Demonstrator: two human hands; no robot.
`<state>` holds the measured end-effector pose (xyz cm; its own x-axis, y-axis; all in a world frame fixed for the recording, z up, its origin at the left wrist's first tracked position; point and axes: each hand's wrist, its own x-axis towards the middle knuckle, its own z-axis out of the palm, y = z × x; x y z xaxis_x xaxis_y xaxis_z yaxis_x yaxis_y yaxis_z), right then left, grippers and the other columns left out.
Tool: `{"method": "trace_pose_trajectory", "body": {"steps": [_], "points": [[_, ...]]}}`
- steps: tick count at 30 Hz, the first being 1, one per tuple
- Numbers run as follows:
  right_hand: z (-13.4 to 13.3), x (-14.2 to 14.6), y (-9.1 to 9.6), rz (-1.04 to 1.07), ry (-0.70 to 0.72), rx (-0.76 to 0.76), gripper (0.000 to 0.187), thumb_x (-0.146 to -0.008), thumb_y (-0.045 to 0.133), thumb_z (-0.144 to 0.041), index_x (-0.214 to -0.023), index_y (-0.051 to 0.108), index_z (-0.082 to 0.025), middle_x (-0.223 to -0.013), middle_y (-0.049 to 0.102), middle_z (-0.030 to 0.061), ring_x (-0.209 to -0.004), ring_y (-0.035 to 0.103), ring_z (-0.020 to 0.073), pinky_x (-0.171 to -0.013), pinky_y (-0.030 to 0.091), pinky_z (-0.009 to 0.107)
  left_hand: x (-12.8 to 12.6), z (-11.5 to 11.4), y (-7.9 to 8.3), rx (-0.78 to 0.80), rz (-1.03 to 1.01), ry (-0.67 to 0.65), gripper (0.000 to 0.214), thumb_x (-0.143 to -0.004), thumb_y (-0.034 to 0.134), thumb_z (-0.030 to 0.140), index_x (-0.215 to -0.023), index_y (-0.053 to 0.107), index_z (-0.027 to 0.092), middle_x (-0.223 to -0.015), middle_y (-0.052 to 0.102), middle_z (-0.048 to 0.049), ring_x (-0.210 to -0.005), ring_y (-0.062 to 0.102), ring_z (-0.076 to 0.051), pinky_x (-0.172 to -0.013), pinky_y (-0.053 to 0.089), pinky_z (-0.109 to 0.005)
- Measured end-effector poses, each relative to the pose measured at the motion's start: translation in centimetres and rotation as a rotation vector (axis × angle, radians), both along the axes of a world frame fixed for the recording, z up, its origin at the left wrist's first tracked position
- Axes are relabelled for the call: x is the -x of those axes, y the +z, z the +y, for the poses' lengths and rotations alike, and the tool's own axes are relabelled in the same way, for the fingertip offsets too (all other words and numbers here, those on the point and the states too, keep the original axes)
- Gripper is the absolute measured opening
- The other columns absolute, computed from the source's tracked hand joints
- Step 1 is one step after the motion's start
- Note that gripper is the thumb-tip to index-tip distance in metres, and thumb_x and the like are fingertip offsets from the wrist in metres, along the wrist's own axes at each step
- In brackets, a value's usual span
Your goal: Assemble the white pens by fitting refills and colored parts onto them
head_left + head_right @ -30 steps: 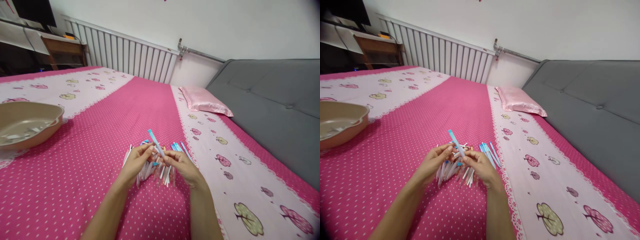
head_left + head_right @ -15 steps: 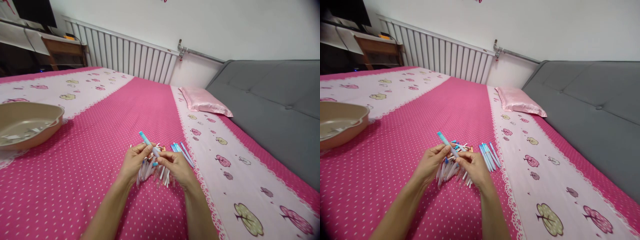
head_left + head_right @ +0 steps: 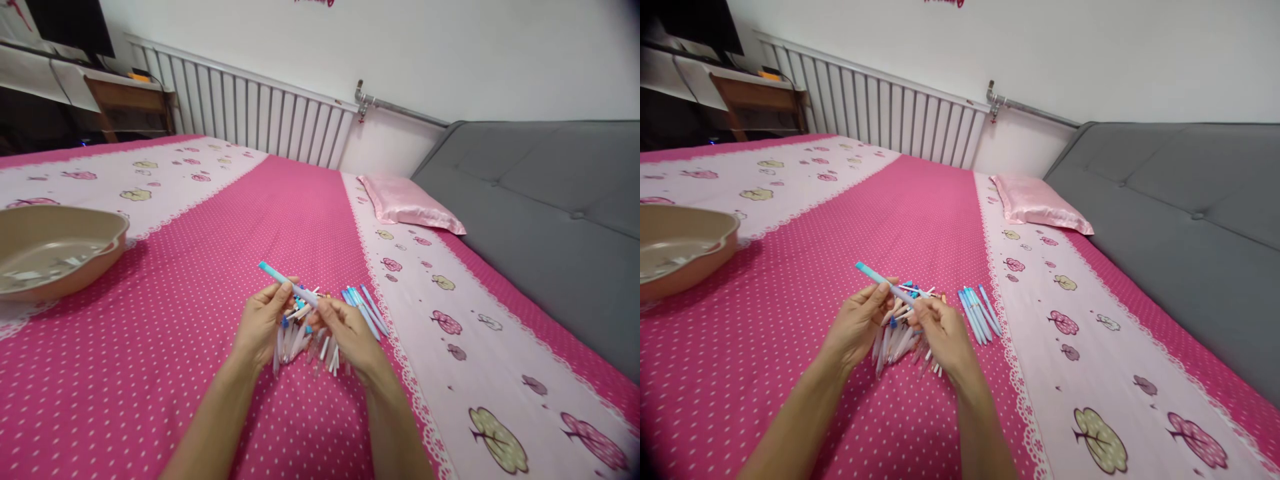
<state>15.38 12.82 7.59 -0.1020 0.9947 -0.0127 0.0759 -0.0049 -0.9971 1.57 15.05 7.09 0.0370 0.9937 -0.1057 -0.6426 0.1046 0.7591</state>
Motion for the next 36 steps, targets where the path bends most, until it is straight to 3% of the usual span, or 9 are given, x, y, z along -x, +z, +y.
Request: {"method": "trace_pose_trajectory", "body": {"steps": [3,7,11,15,19,22,28,33,36], "points": [[0.1,-0.1,-0.2,0.029,0.032,0.027,0.043,-0.08,0.047,-0.052,-0.081,0.064,-0.012,-0.06,0.062,0.0025,-0.054,0.057,0.0113,-0.053,0.044,0.023,0.2,0.1,0.1,0.003,-0.008,0.01,0.028,-0.061,0.075,0.029,-0.081,0.069,0.011,-0.052,0.053,0.0026,-0.048,0.047,-0.005,-0.046,0.037,-0.015],[0.1,0.0,-0.4,0.037,-0.101,-0.091,0.025,-0.068,0.067,-0.035,-0.083,0.064,-0.015,-0.072,0.066,0.0035,-0.064,0.061,0.0145,-0.062,0.049,0.027,0.1,0.1,0.0,0.009,-0.004,0.017,0.027,-0.062,0.074,0.03,-0.081,0.069,0.011,-0.052,0.052,0.0029,-0.048,0.047,-0.005,-0.046,0.037,-0.015],[0.0,0.2,-0.2,0.002,-0.217,-0.136,0.027,-0.058,0.075,-0.028,-0.08,0.064,-0.017,-0.079,0.067,0.0035,-0.067,0.062,0.0155,-0.063,0.049,0.028,0.0,0.2,0.0,0.005,-0.017,0.014,0.028,-0.062,0.074,0.031,-0.083,0.069,0.012,-0.052,0.052,0.0031,-0.048,0.047,-0.005,-0.047,0.038,-0.016],[0.1,0.2,-0.2,0.155,-0.125,0.006,0.037,-0.064,0.071,-0.042,-0.089,0.063,-0.017,-0.085,0.067,0.0044,-0.074,0.063,0.0144,-0.063,0.048,0.024,0.3,0.3,-0.1,-0.005,-0.021,0.035,0.029,-0.062,0.074,0.031,-0.083,0.069,0.012,-0.055,0.054,0.0022,-0.049,0.048,-0.005,-0.046,0.038,-0.015],[0.4,0.4,-0.5,0.112,-0.019,0.165,0.049,-0.075,0.05,-0.057,-0.082,0.066,-0.011,-0.064,0.066,0.0053,-0.052,0.059,0.01,-0.049,0.042,0.02,0.5,0.5,-0.3,-0.006,-0.014,0.05,0.029,-0.061,0.075,0.032,-0.082,0.069,0.012,-0.055,0.055,0.0021,-0.05,0.048,-0.005,-0.046,0.038,-0.015],[0.4,0.4,-0.7,0.083,-0.041,0.079,0.038,-0.072,0.06,-0.05,-0.076,0.066,-0.012,-0.06,0.064,0.0028,-0.05,0.058,0.0102,-0.051,0.044,0.021,0.4,0.4,-0.2,0.015,-0.016,0.056,0.029,-0.059,0.075,0.031,-0.081,0.069,0.012,-0.053,0.054,0.0024,-0.048,0.048,-0.005,-0.046,0.038,-0.015],[0.5,0.0,-0.9,-0.008,-0.278,-0.126,0.021,-0.063,0.07,-0.027,-0.08,0.064,-0.016,-0.076,0.069,0.0046,-0.067,0.065,0.0169,-0.064,0.05,0.028,0.8,0.6,0.2,0.037,-0.047,0.146,0.031,-0.055,0.078,0.028,-0.08,0.069,0.012,-0.055,0.054,0.0029,-0.048,0.047,-0.004,-0.044,0.039,-0.014],[0.8,-1.9,-0.5,-0.082,-0.272,-0.109,0.023,-0.062,0.069,-0.029,-0.079,0.065,-0.015,-0.074,0.069,0.0063,-0.066,0.065,0.0187,-0.064,0.051,0.03,1.8,1.2,-0.1,0.03,-0.044,0.28,0.033,-0.052,0.079,0.028,-0.079,0.069,0.012,-0.064,0.057,0.0018,-0.051,0.048,-0.003,-0.047,0.04,-0.012],[0.7,-3.0,-0.1,-0.211,-0.342,-0.104,0.023,-0.062,0.068,-0.031,-0.078,0.066,-0.015,-0.07,0.069,0.0057,-0.063,0.064,0.019,-0.062,0.051,0.031,2.2,1.4,-0.5,0.001,0.067,0.364,0.034,-0.054,0.078,0.031,-0.081,0.069,0.013,-0.067,0.057,0.0021,-0.052,0.047,-0.002,-0.049,0.039,-0.013]]}}
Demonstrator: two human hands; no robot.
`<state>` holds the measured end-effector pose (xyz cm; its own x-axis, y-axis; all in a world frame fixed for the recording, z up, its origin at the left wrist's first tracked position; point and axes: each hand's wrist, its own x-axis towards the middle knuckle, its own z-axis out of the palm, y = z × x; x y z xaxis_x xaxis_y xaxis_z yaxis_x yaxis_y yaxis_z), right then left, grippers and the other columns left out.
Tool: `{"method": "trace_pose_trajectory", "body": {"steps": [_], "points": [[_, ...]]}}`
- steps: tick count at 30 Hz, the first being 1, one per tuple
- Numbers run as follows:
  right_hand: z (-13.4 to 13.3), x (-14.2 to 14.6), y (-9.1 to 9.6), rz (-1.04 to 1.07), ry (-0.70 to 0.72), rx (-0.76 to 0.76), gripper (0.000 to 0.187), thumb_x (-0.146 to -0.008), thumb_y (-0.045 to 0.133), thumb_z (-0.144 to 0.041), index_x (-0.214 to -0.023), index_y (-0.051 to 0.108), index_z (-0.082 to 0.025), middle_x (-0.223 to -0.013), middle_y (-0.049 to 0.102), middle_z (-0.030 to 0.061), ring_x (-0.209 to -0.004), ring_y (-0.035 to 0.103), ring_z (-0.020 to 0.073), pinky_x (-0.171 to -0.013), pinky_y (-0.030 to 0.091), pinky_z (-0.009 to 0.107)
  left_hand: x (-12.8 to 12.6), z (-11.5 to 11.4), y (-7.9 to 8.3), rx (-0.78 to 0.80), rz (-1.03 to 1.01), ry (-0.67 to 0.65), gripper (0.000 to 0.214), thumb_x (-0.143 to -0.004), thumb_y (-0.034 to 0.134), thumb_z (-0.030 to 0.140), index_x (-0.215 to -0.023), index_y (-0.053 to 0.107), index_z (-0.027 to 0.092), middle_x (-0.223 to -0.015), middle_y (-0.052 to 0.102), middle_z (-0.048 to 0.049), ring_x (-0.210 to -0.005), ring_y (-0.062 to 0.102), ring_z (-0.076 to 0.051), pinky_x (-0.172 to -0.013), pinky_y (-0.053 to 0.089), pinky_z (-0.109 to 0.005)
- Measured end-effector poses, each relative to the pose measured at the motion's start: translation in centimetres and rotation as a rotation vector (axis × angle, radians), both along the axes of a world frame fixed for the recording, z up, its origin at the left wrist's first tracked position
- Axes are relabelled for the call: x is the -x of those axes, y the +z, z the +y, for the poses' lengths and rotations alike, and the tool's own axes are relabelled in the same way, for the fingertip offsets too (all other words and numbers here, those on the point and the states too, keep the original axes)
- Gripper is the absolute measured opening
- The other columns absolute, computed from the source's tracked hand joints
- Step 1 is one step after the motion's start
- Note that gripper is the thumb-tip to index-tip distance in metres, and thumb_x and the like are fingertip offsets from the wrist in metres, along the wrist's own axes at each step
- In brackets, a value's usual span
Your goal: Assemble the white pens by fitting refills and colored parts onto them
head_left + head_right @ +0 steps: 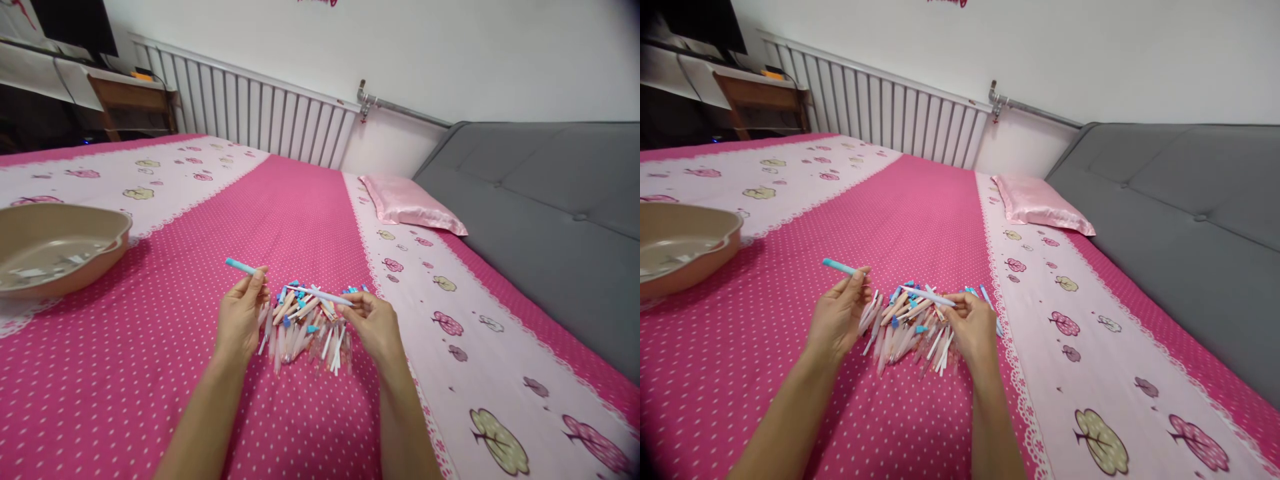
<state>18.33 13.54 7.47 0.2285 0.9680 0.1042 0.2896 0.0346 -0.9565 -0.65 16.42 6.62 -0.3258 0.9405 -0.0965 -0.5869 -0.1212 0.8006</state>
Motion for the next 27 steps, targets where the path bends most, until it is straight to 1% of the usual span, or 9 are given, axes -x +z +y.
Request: {"method": "trace_pose_trajectory", "body": {"steps": [2,4,10,12,16,18,21,25,27], "points": [[-0.1,-0.2,0.1,-0.101,-0.06,-0.022,0.022,-0.065,0.066,-0.033,-0.079,0.067,-0.016,-0.07,0.068,0.0051,-0.063,0.063,0.0188,-0.063,0.051,0.031,0.0,-0.1,-0.1,0.007,0.11,0.027,0.033,-0.057,0.076,0.034,-0.082,0.069,0.014,-0.065,0.055,0.0029,-0.051,0.043,-0.002,-0.047,0.036,-0.013],[-0.2,0.1,0.1,-0.144,-0.07,-0.055,0.021,-0.068,0.064,-0.034,-0.08,0.067,-0.017,-0.071,0.068,0.0046,-0.064,0.063,0.0186,-0.064,0.05,0.031,-0.2,-0.2,-0.2,0.023,0.213,0.035,0.032,-0.059,0.074,0.036,-0.081,0.069,0.014,-0.061,0.053,0.0038,-0.049,0.04,-0.003,-0.045,0.032,-0.015],[-0.6,1.1,0.7,-0.113,-0.095,-0.116,0.021,-0.07,0.064,-0.033,-0.082,0.067,-0.017,-0.072,0.067,0.0045,-0.064,0.062,0.0173,-0.063,0.05,0.029,-0.3,-0.3,-0.6,0.097,0.519,0.032,0.037,-0.061,0.068,0.047,-0.072,0.067,0.012,-0.052,0.049,0.004,-0.047,0.038,-0.006,-0.048,0.029,-0.019],[-0.9,0.9,1.2,-0.112,-0.124,-0.129,0.022,-0.07,0.064,-0.034,-0.083,0.066,-0.017,-0.072,0.067,0.0044,-0.065,0.062,0.0168,-0.063,0.05,0.029,0.0,-0.3,-0.9,0.132,0.71,0.03,0.04,-0.064,0.063,0.052,-0.07,0.066,0.013,-0.052,0.051,0.0025,-0.047,0.041,-0.009,-0.048,0.029,-0.021],[-1.1,0.6,1.5,-0.096,-0.201,-0.161,0.025,-0.07,0.064,-0.037,-0.085,0.066,-0.016,-0.073,0.067,0.0048,-0.065,0.062,0.0165,-0.064,0.05,0.029,0.7,-0.3,-1.1,0.226,1.223,0.007,0.042,-0.071,0.05,0.055,-0.067,0.065,0.016,-0.054,0.057,-0.0022,-0.052,0.049,-0.015,-0.051,0.029,-0.024],[-0.5,0.8,0.7,-0.091,-0.218,-0.173,0.026,-0.071,0.063,-0.037,-0.086,0.065,-0.016,-0.074,0.068,0.0051,-0.064,0.062,0.0163,-0.063,0.051,0.029,0.8,-0.3,-1.3,0.28,1.43,-0.048,0.041,-0.074,0.046,0.053,-0.066,0.065,0.018,-0.057,0.059,-0.0049,-0.055,0.052,-0.018,-0.051,0.027,-0.025],[0.9,1.6,-1.7,-0.077,-0.178,-0.173,0.024,-0.072,0.061,-0.035,-0.086,0.064,-0.016,-0.077,0.068,0.0059,-0.067,0.064,0.0169,-0.065,0.051,0.029,0.6,-0.2,-1.9,0.302,1.625,-0.099,0.04,-0.076,0.044,0.05,-0.067,0.066,0.018,-0.064,0.063,-0.0088,-0.061,0.055,-0.02,-0.052,0.026,-0.026],[2.4,1.9,-4.2,-0.113,0.021,-0.082,0.027,-0.071,0.057,-0.022,-0.097,0.062,-0.018,-0.089,0.07,0.006,-0.077,0.066,0.0179,-0.072,0.051,0.031,0.5,-0.1,-2.4,0.269,1.718,-0.076,0.047,-0.078,0.038,0.054,-0.074,0.069,0.019,-0.073,0.066,-0.0117,-0.071,0.058,-0.024,-0.055,0.028,-0.027],[2.5,1.0,-4.4,-0.244,0.01,-0.021,0.033,-0.071,0.053,-0.017,-0.102,0.061,-0.02,-0.094,0.069,0.0051,-0.081,0.066,0.0177,-0.076,0.05,0.032,0.5,-0.2,-2.3,0.258,1.719,-0.041,0.048,-0.079,0.037,0.054,-0.079,0.069,0.018,-0.079,0.066,-0.0126,-0.075,0.058,-0.025,-0.058,0.032,-0.028]]}}
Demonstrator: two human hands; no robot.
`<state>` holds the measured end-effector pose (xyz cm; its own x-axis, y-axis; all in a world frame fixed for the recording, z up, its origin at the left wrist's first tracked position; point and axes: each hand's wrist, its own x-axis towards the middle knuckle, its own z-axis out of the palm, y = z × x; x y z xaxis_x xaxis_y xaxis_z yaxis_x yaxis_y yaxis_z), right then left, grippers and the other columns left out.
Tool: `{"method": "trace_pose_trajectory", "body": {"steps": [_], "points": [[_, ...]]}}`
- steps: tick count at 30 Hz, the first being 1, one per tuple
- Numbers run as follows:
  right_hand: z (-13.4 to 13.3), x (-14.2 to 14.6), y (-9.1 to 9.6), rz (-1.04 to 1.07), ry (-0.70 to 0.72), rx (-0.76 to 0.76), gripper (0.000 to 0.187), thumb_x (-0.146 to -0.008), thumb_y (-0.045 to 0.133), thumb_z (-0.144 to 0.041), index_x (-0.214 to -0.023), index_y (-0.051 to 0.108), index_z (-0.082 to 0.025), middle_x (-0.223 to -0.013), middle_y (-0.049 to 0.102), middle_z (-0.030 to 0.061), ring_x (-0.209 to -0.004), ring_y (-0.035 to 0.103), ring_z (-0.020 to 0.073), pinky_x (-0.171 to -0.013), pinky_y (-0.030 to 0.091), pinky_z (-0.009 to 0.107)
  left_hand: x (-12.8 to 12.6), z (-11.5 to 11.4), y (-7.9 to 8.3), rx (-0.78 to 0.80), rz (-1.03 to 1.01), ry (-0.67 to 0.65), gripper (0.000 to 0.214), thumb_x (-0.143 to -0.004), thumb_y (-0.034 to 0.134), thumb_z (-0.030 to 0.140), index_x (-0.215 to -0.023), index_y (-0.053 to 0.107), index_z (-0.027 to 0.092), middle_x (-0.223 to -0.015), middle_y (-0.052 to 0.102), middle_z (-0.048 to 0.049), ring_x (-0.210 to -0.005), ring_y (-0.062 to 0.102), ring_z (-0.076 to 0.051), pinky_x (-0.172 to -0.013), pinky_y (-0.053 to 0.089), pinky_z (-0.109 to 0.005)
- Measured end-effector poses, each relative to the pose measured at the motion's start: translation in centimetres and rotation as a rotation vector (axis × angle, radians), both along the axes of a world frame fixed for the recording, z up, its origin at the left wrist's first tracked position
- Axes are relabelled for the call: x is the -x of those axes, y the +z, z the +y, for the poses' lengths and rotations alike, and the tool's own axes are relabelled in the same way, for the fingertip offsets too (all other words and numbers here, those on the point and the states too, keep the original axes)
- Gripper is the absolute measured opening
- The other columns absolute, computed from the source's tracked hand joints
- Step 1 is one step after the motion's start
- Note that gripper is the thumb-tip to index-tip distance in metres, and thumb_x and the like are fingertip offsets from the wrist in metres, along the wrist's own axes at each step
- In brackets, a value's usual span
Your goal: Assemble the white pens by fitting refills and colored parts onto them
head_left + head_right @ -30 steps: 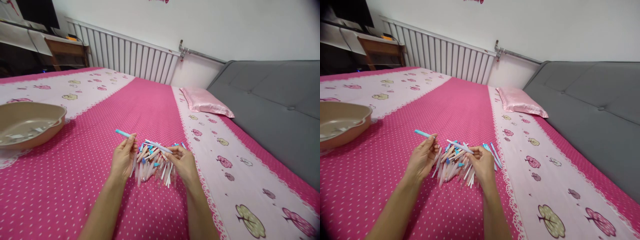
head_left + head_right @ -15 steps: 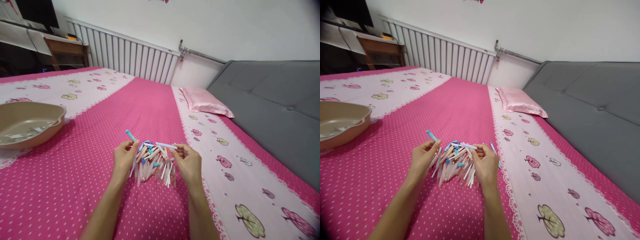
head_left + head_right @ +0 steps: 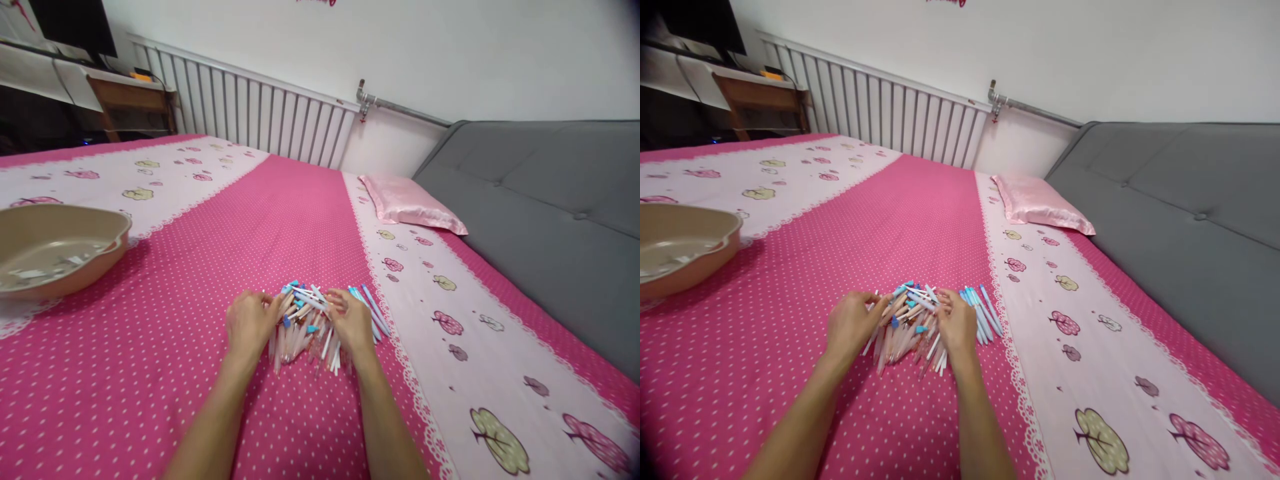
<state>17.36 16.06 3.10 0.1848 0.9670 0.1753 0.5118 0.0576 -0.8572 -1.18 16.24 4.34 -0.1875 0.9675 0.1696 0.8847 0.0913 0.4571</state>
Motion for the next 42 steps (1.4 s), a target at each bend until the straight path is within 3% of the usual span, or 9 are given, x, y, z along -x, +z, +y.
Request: {"method": "trace_pose_trajectory", "body": {"steps": [5,9,19,24,26,28,32,36,42], "points": [[-0.7,-4.1,0.8,-0.48,-0.34,0.305,0.024,-0.071,0.055,-0.022,-0.093,0.064,-0.023,-0.094,0.068,0.008,-0.09,0.062,0.0261,-0.074,0.046,0.037,0.2,0.1,0.5,-0.022,-0.027,0.031,0.044,-0.079,0.04,0.052,-0.083,0.069,0.019,-0.085,0.066,-0.012,-0.08,0.059,-0.025,-0.062,0.037,-0.028],[-0.9,-5.9,0.3,-0.624,-0.33,0.506,0.026,-0.063,0.064,-0.026,-0.088,0.061,-0.023,-0.098,0.065,0.0089,-0.09,0.061,0.0277,-0.07,0.045,0.036,0.3,0.0,0.8,-0.021,-0.039,0.039,0.041,-0.079,0.041,0.05,-0.083,0.068,0.02,-0.085,0.065,-0.0109,-0.08,0.059,-0.024,-0.061,0.037,-0.028],[-0.6,-5.2,-0.3,-0.711,-0.332,0.513,0.022,-0.067,0.053,-0.014,-0.087,0.06,-0.019,-0.095,0.064,0.0131,-0.089,0.061,0.0272,-0.067,0.045,0.034,0.2,-0.2,1.2,-0.015,-0.076,0.034,0.038,-0.078,0.043,0.048,-0.084,0.068,0.02,-0.087,0.065,-0.0099,-0.076,0.059,-0.023,-0.059,0.035,-0.027],[-0.8,-6.3,0.5,-0.51,-0.359,0.432,0.017,-0.063,0.057,-0.019,-0.079,0.064,-0.019,-0.084,0.067,0.0116,-0.079,0.062,0.0272,-0.067,0.045,0.036,0.2,0.0,1.1,-0.057,-0.186,0.016,0.037,-0.076,0.047,0.047,-0.081,0.068,0.017,-0.08,0.065,-0.01,-0.072,0.057,-0.022,-0.059,0.035,-0.027],[-1.1,-6.2,1.4,-0.242,-0.248,0.303,0.015,-0.061,0.061,-0.021,-0.075,0.063,-0.017,-0.075,0.066,0.0083,-0.074,0.062,0.0235,-0.069,0.046,0.035,-0.2,0.0,1.1,-0.065,-0.367,-0.038,0.037,-0.074,0.05,0.047,-0.078,0.068,0.015,-0.073,0.064,-0.009,-0.067,0.056,-0.02,-0.058,0.036,-0.027],[-1.6,-5.3,2.5,0.093,-0.025,0.188,0.019,-0.06,0.065,-0.024,-0.076,0.062,-0.016,-0.072,0.065,0.0051,-0.071,0.061,0.0196,-0.07,0.047,0.032,-0.9,-0.2,1.2,-0.032,-0.692,-0.151,0.036,-0.071,0.056,0.047,-0.077,0.069,0.014,-0.069,0.064,-0.0077,-0.063,0.055,-0.018,-0.056,0.037,-0.026],[-2.7,-2.4,4.4,0.51,0.42,0.245,0.028,-0.062,0.071,-0.03,-0.085,0.064,-0.017,-0.083,0.066,0.0037,-0.078,0.061,0.016,-0.077,0.046,0.03,-2.3,-1.2,2.5,0.136,-1.306,-0.438,0.035,-0.066,0.067,0.04,-0.089,0.069,0.014,-0.074,0.065,-0.0066,-0.061,0.054,-0.013,-0.059,0.042,-0.023],[-3.4,-0.6,5.2,0.65,0.611,0.319,0.028,-0.068,0.069,-0.035,-0.089,0.063,-0.018,-0.088,0.068,0.0042,-0.085,0.062,0.0153,-0.084,0.042,0.03,-2.5,-2.0,3.4,0.205,-1.464,-0.557,0.033,-0.071,0.066,0.034,-0.097,0.068,0.016,-0.077,0.065,-0.0069,-0.06,0.054,-0.011,-0.058,0.044,-0.022],[-3.5,0.0,5.0,0.709,0.658,0.383,0.026,-0.07,0.068,-0.033,-0.09,0.062,-0.017,-0.083,0.069,0.0048,-0.077,0.063,0.0143,-0.077,0.044,0.029,-1.9,-1.9,3.1,0.224,-1.569,-0.554,0.026,-0.071,0.067,0.03,-0.092,0.069,0.016,-0.08,0.067,-0.008,-0.068,0.06,-0.014,-0.063,0.047,-0.025]]}}
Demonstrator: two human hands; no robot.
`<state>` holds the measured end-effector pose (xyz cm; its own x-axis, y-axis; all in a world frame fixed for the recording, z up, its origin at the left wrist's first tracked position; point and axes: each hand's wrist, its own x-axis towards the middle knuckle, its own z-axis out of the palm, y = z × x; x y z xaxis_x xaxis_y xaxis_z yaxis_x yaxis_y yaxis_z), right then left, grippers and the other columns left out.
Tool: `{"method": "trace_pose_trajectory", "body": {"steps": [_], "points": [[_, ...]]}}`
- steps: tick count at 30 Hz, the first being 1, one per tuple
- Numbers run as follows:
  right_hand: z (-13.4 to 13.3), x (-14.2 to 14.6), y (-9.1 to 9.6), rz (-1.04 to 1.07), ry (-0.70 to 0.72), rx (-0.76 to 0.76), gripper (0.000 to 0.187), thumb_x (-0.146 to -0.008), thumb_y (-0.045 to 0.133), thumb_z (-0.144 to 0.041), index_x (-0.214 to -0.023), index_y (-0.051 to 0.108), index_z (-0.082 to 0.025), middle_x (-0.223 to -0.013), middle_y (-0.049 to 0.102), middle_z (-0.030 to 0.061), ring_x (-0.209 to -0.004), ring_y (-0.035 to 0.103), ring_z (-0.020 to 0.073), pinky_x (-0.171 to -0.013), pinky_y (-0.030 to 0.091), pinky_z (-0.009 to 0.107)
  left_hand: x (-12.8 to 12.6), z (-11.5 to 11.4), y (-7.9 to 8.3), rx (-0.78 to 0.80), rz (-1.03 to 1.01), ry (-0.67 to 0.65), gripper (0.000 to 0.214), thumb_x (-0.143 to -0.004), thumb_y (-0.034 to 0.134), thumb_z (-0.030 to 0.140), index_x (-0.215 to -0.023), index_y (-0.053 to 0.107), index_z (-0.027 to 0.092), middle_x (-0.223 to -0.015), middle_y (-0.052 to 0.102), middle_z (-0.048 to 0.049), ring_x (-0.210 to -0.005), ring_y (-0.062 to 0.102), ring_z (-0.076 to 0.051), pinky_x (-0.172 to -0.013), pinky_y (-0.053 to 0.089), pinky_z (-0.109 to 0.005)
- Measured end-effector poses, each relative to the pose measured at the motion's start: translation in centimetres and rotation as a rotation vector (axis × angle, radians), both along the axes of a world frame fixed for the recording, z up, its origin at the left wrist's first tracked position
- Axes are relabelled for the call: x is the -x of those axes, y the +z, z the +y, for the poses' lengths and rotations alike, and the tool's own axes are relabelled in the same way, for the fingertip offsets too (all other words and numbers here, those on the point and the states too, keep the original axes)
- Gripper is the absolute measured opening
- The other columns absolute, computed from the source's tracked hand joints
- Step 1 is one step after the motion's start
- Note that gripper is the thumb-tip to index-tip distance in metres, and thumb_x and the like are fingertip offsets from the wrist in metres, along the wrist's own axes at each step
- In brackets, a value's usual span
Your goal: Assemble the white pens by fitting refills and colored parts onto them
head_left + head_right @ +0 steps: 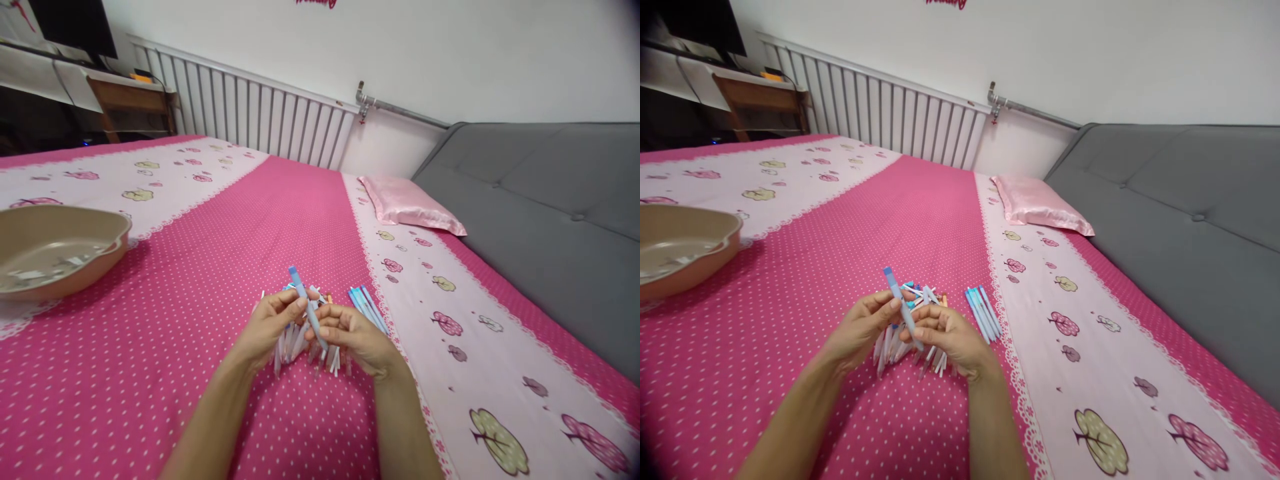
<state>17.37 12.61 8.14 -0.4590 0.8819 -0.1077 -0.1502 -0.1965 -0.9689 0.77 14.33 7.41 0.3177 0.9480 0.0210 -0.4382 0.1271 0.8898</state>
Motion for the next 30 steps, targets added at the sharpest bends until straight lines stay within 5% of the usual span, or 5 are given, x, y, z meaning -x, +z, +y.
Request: {"method": "trace_pose_trajectory", "body": {"steps": [11,15,19,30], "points": [[0.6,1.6,-0.7,-0.24,-0.414,-0.187,0.043,-0.048,0.082,-0.024,-0.084,0.059,-0.018,-0.073,0.065,0.0006,-0.07,0.061,0.0156,-0.067,0.045,0.027,-0.3,0.2,-0.4,0.102,-0.051,0.118,0.026,-0.066,0.072,0.029,-0.086,0.069,0.014,-0.068,0.067,-0.0046,-0.059,0.06,-0.012,-0.058,0.047,-0.022],[0.4,1.7,-0.4,-0.177,-0.313,-0.126,0.041,-0.062,0.073,-0.039,-0.094,0.061,-0.018,-0.088,0.066,0.0041,-0.081,0.061,0.016,-0.072,0.046,0.028,0.0,0.5,-0.5,0.11,-0.102,0.158,0.026,-0.064,0.073,0.03,-0.084,0.068,0.013,-0.065,0.064,-0.0032,-0.058,0.059,-0.011,-0.055,0.047,-0.021],[0.3,1.3,-0.3,-0.197,-0.25,-0.069,0.042,-0.076,0.053,-0.054,-0.078,0.065,-0.014,-0.067,0.064,0.0036,-0.062,0.059,0.0125,-0.062,0.045,0.026,0.2,0.8,-0.3,0.128,-0.127,0.223,0.031,-0.059,0.076,0.031,-0.083,0.068,0.013,-0.063,0.062,-0.0021,-0.055,0.056,-0.009,-0.051,0.044,-0.018],[0.5,2.0,-0.6,-0.113,-0.581,-0.199,0.026,-0.053,0.078,-0.024,-0.069,0.06,-0.017,-0.068,0.063,-0.0014,-0.059,0.059,0.0126,-0.059,0.047,0.025,0.1,1.1,-0.5,0.163,-0.154,0.268,0.034,-0.057,0.078,0.03,-0.085,0.069,0.012,-0.061,0.06,0.0002,-0.055,0.054,-0.006,-0.054,0.045,-0.016]]}}
